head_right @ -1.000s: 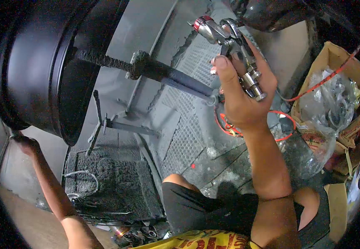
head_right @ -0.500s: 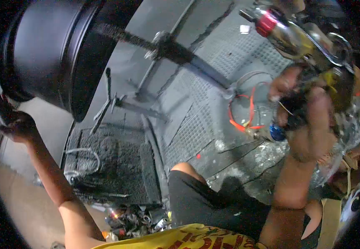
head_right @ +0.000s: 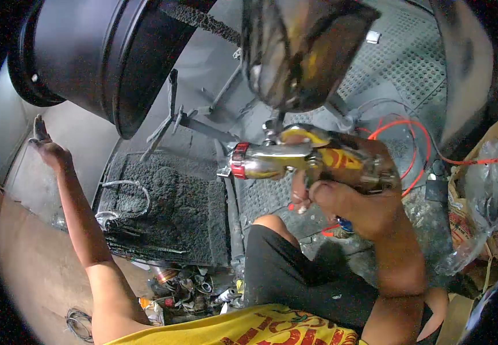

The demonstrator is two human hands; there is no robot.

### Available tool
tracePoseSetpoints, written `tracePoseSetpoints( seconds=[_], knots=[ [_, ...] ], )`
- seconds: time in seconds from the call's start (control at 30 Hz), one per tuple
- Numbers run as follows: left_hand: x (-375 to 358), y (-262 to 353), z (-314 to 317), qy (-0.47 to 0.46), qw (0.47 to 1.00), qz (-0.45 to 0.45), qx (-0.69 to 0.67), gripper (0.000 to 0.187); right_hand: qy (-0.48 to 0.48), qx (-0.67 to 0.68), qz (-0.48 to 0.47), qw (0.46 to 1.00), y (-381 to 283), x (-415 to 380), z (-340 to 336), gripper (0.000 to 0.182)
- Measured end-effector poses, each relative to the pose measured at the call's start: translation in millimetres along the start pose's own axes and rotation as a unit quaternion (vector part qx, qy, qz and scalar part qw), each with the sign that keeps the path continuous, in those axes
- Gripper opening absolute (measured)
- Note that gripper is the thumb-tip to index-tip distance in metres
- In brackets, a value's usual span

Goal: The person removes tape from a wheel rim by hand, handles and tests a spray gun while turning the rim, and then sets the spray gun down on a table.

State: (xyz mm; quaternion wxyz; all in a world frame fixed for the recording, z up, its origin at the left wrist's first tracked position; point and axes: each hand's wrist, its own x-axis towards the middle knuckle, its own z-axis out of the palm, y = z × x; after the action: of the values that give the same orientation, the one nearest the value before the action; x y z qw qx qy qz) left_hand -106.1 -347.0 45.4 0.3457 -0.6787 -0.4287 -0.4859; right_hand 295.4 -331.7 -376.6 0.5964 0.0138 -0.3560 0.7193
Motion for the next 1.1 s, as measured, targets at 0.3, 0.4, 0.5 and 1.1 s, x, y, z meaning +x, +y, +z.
tracePoseSetpoints(
  seconds=[0.3,0.4,0.5,1.1],
  knots=[
    [9,-17,6,0.014,0.996,-0.076,-0.034,0.07,-0.043,-0.089,-0.018,0.995,40,27,1,0.048],
    [12,-27,14,-0.047,0.999,-0.02,0.007,0.074,-0.011,-0.113,0.036,0.993,47,36,6,0.048],
    [10,-29,27,-0.046,0.998,-0.027,-0.031,0.072,-0.021,-0.119,0.018,0.993,58,48,2,0.041],
    [11,-73,39,0.144,0.931,0.267,0.202,0.036,0.138,-0.301,-0.167,0.929,105,76,2,0.044]
  ],
)
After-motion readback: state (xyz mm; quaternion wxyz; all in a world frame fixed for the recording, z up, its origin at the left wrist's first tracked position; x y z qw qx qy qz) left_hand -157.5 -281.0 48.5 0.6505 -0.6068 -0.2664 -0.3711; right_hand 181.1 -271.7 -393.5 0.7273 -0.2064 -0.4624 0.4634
